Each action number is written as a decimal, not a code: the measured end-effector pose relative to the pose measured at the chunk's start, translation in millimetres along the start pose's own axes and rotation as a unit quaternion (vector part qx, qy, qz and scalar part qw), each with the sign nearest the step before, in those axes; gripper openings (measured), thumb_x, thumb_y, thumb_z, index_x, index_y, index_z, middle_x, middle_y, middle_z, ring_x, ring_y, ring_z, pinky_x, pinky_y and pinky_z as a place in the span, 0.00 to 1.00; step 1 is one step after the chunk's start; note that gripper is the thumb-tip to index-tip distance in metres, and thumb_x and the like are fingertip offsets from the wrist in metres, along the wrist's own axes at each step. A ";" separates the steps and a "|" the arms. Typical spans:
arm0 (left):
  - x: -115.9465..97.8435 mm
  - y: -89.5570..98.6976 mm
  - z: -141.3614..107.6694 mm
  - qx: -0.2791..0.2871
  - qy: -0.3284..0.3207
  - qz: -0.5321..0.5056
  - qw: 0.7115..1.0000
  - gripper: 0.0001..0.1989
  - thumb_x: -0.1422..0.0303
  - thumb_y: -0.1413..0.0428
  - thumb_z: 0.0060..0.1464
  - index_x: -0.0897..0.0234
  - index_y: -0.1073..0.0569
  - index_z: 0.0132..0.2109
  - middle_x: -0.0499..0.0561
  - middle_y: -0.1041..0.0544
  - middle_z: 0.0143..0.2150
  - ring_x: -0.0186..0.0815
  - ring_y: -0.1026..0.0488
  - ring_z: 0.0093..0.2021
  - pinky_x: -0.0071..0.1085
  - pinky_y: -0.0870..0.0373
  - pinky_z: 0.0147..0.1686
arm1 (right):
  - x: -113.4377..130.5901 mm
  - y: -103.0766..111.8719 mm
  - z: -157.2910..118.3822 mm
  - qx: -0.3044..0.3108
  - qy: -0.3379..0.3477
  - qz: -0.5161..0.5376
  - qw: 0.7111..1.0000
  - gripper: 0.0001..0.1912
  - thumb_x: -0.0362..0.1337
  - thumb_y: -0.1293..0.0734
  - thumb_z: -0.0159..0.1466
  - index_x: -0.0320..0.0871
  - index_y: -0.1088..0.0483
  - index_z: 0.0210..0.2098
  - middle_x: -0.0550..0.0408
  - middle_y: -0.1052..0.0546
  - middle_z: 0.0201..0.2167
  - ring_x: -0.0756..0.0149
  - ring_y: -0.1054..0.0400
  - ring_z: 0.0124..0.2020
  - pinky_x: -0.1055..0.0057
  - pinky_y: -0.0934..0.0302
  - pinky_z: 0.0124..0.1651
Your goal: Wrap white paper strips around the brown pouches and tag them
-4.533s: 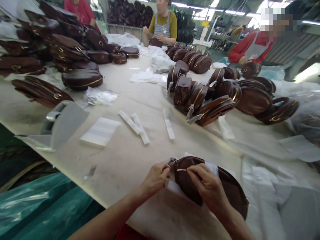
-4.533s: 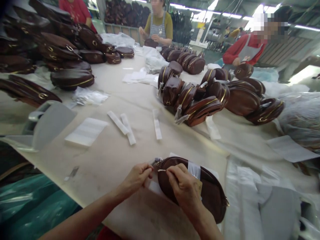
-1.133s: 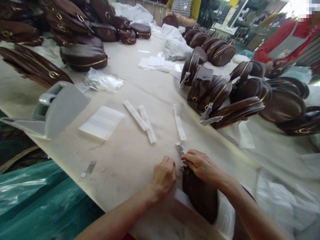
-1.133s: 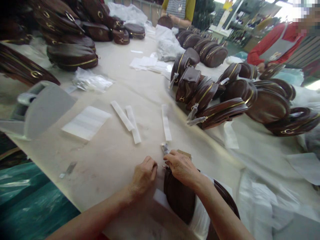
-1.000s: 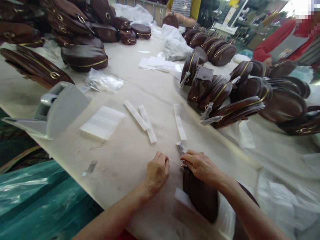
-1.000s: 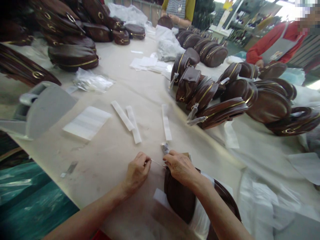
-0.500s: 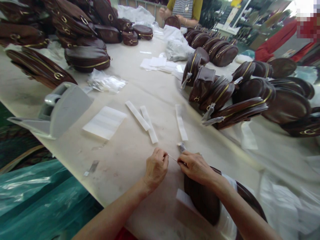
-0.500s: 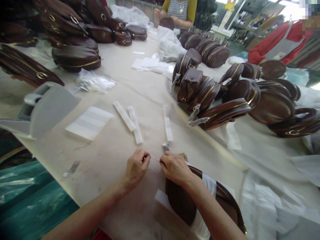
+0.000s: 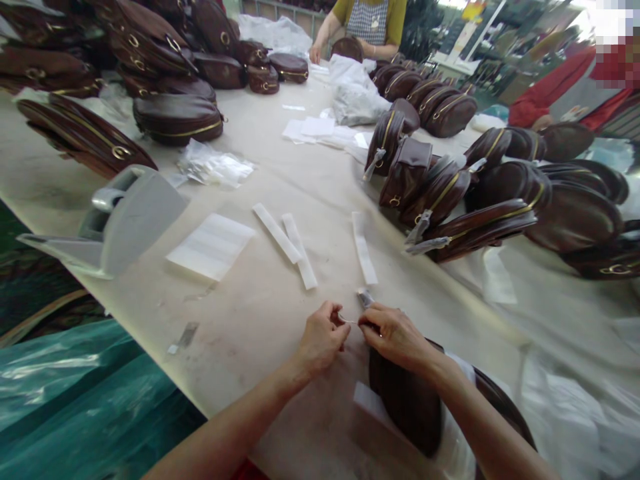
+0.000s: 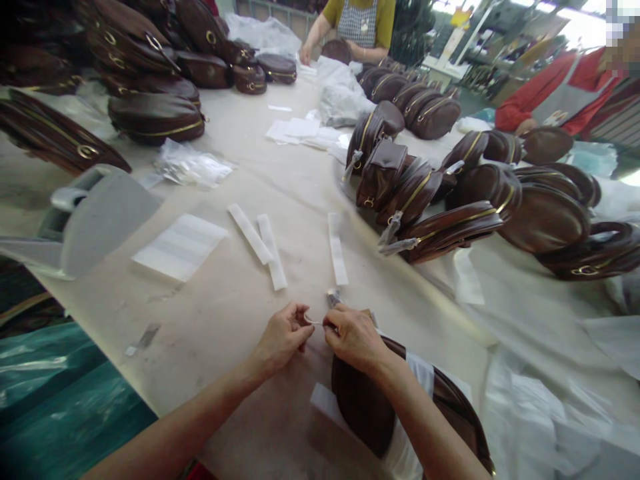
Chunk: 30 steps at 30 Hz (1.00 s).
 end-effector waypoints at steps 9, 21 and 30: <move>2.4 -19.8 5.4 0.050 -0.025 -0.010 0.998 0.08 0.74 0.49 0.49 0.67 0.25 0.34 0.45 0.29 0.25 0.26 0.35 0.19 0.22 0.38 0.20 | -7.4 -0.8 -4.6 -0.010 -0.012 -0.011 1.000 0.09 0.29 0.39 0.60 0.41 0.26 0.31 0.53 0.27 0.29 0.68 0.32 0.32 0.74 0.44 0.35; -7.0 -16.6 2.7 -0.017 -0.024 0.011 1.000 0.08 0.80 0.49 0.41 0.65 0.31 0.21 0.43 0.35 0.20 0.28 0.37 0.24 0.24 0.43 0.27 | -5.7 -2.8 -6.7 -0.024 -0.017 -0.047 0.998 0.08 0.29 0.38 0.60 0.41 0.27 0.30 0.53 0.26 0.30 0.67 0.32 0.32 0.73 0.45 0.37; -11.6 -21.6 4.4 0.064 0.114 -0.185 0.974 0.05 0.77 0.48 0.34 0.64 0.38 0.20 0.41 0.38 0.13 0.26 0.43 0.13 0.23 0.53 0.16 | -6.2 -3.3 -9.8 -0.051 0.002 -0.021 0.998 0.08 0.31 0.40 0.61 0.42 0.30 0.30 0.54 0.28 0.31 0.68 0.34 0.32 0.72 0.44 0.37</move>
Point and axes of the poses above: each hand's wrist, its own z-axis towards the middle knuckle, its own y-axis out of the back of the hand, x = y × z, the point moved 1 cm from there along z, towards the middle knuckle
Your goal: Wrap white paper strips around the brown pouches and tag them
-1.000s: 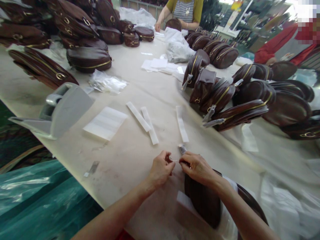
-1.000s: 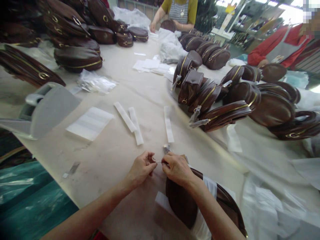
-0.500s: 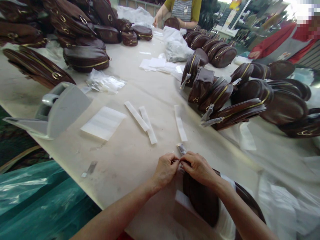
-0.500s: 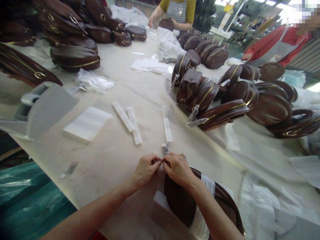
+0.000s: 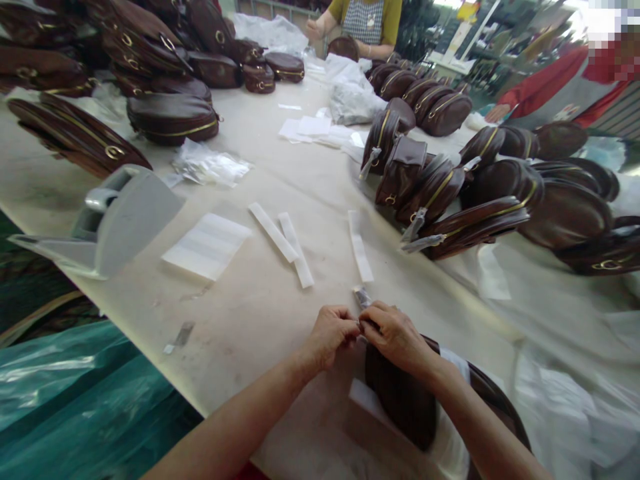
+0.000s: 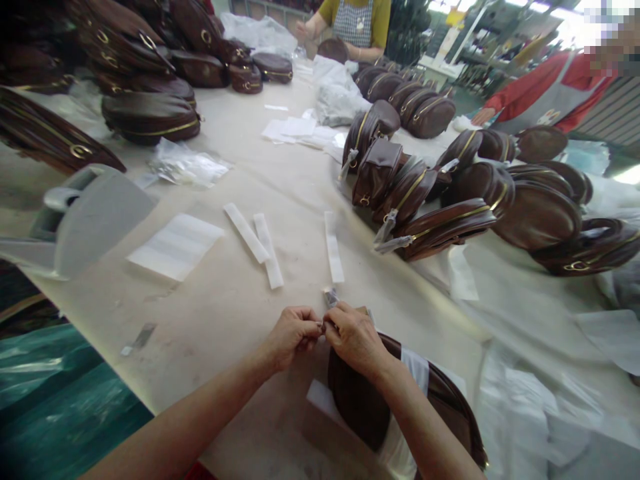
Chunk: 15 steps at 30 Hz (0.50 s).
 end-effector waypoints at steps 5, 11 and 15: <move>0.3 0.8 2.5 0.031 0.047 -0.131 0.990 0.09 0.73 0.46 0.30 0.64 0.41 0.21 0.52 0.25 0.24 0.22 0.44 0.13 0.22 0.59 0.14 | -17.8 19.6 -5.4 -0.022 -0.068 0.032 0.997 0.11 0.37 0.42 0.63 0.42 0.29 0.37 0.51 0.25 0.36 0.64 0.32 0.37 0.69 0.42 0.42; -1.1 4.3 3.9 0.051 0.035 -0.219 0.974 0.10 0.73 0.42 0.30 0.67 0.34 0.26 0.48 0.26 0.22 0.22 0.44 0.14 0.22 0.57 0.16 | -38.3 26.3 -12.8 0.091 -0.098 0.087 0.987 0.16 0.41 0.46 0.64 0.44 0.29 0.38 0.52 0.24 0.36 0.63 0.31 0.38 0.67 0.41 0.43; -2.7 6.6 3.0 0.042 0.019 -0.248 0.968 0.15 0.72 0.39 0.32 0.67 0.31 0.33 0.48 0.26 0.23 0.23 0.40 0.17 0.21 0.52 0.18 | -39.3 21.8 -9.2 0.081 -0.102 0.136 0.982 0.14 0.38 0.43 0.61 0.42 0.28 0.36 0.52 0.23 0.35 0.63 0.31 0.37 0.67 0.40 0.43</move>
Point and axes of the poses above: each hand's wrist, its own z-axis towards the middle knuckle, its own y-axis out of the back of the hand, x = y × z, the point moved 1 cm from there along z, towards the middle knuckle
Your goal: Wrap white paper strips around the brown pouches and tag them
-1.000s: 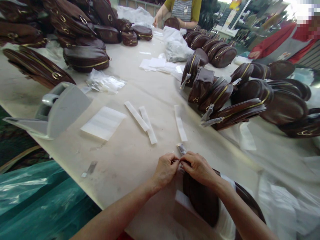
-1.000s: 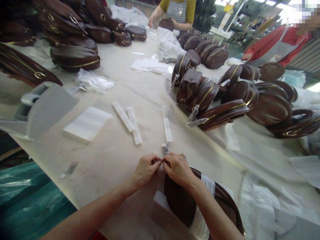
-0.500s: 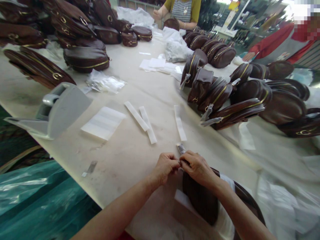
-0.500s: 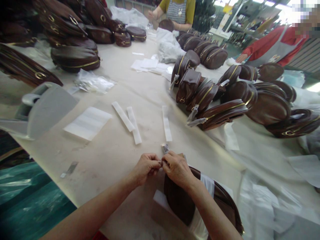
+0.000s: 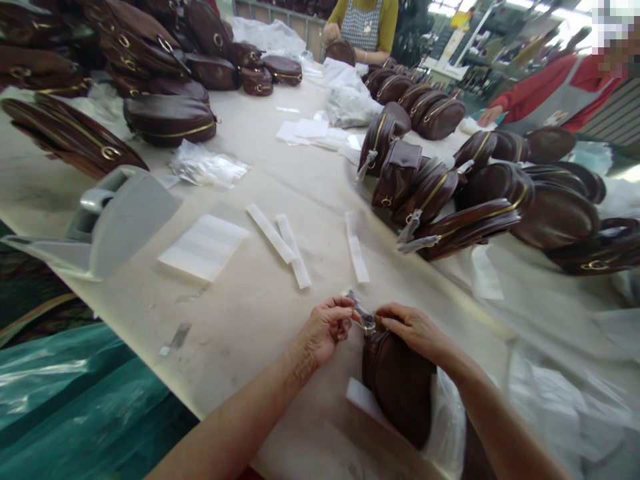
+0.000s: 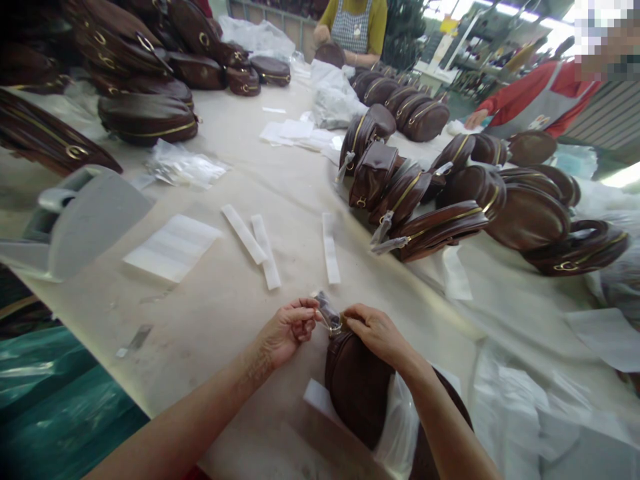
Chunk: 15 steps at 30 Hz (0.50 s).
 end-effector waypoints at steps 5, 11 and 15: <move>0.2 2.4 -1.3 -0.008 -0.022 -0.013 1.000 0.17 0.70 0.36 0.31 0.68 0.30 0.33 0.49 0.25 0.24 0.27 0.32 0.24 0.22 0.41 0.26 | -0.5 -0.9 9.7 -0.058 -0.037 -0.044 0.997 0.15 0.30 0.40 0.55 0.41 0.28 0.41 0.53 0.26 0.35 0.65 0.31 0.36 0.69 0.40 0.42; 6.1 0.5 -1.5 0.037 -0.035 -0.028 0.998 0.19 0.68 0.34 0.33 0.68 0.30 0.34 0.48 0.25 0.24 0.29 0.29 0.27 0.25 0.35 0.33 | 12.9 8.0 20.1 -0.025 -0.065 -0.173 0.982 0.14 0.30 0.31 0.49 0.43 0.24 0.37 0.50 0.29 0.41 0.62 0.34 0.41 0.70 0.42 0.42; 5.0 0.5 0.5 0.042 -0.021 -0.027 0.999 0.18 0.68 0.33 0.34 0.68 0.29 0.35 0.49 0.24 0.25 0.31 0.28 0.27 0.24 0.34 0.30 | 19.5 15.0 26.6 -0.016 -0.067 -0.198 0.978 0.11 0.30 0.27 0.44 0.44 0.24 0.28 0.55 0.26 0.33 0.64 0.34 0.37 0.73 0.45 0.36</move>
Point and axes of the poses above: each hand's wrist, its own z-axis towards the middle knuckle, its own y-axis out of the back of the hand, x = y × z, the point moved 1 cm from there along z, towards the middle knuckle
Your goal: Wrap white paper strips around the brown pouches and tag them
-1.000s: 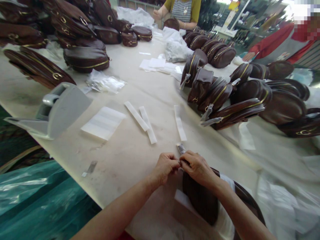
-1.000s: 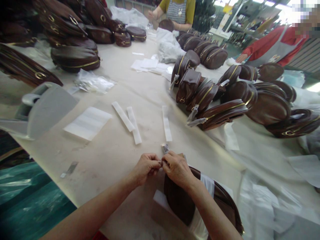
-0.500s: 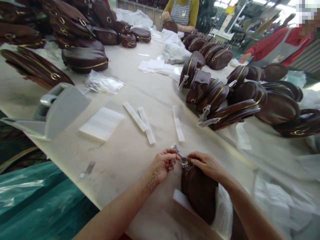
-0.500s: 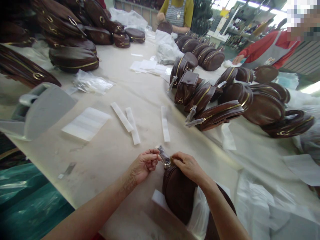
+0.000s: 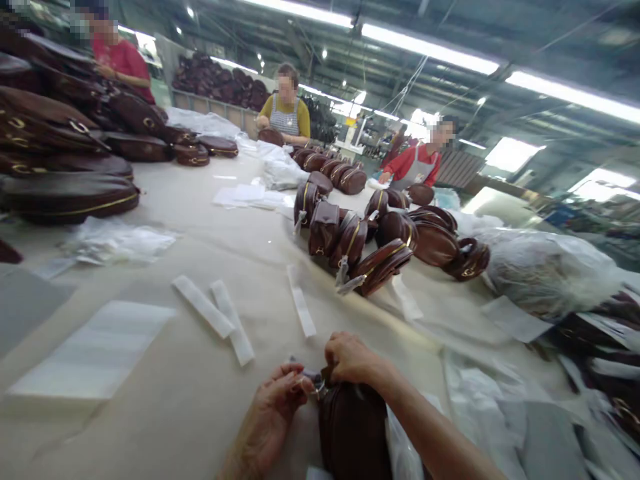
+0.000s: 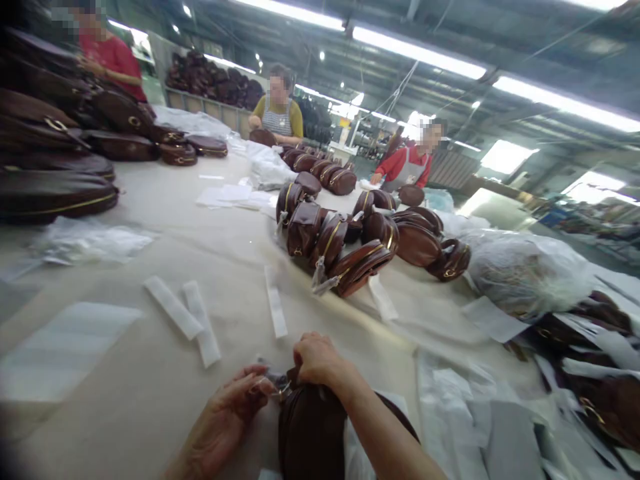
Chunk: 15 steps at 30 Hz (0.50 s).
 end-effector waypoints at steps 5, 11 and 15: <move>-0.2 -0.3 -0.5 -0.033 0.017 0.011 0.999 0.15 0.72 0.37 0.39 0.69 0.27 0.38 0.56 0.22 0.32 0.32 0.27 0.25 0.25 0.33 0.26 | 1.1 10.8 -8.9 -0.008 0.002 0.006 1.000 0.06 0.29 0.30 0.51 0.45 0.25 0.29 0.59 0.25 0.26 0.70 0.35 0.28 0.76 0.50 0.28; 7.2 0.7 4.8 -0.049 -0.011 0.032 0.998 0.26 0.74 0.33 0.33 0.65 0.27 0.44 0.58 0.23 0.45 0.29 0.28 0.21 0.21 0.38 0.18 | 5.9 25.0 -35.4 -0.072 0.038 0.015 0.997 0.08 0.26 0.36 0.56 0.43 0.27 0.32 0.58 0.23 0.31 0.69 0.32 0.35 0.76 0.47 0.36; 11.9 -1.4 5.2 -0.065 -0.053 0.054 0.995 0.31 0.74 0.31 0.30 0.62 0.27 0.47 0.56 0.24 0.45 0.28 0.29 0.22 0.19 0.42 0.15 | 13.4 15.7 -48.5 -0.134 0.092 0.036 0.986 0.07 0.27 0.35 0.57 0.43 0.28 0.34 0.57 0.24 0.33 0.68 0.31 0.37 0.74 0.45 0.41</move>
Point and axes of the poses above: each hand's wrist, its own z-axis towards the middle knuckle, its own y-axis out of the back of the hand, x = y × z, the point moved 1 cm from there along z, towards the middle knuckle
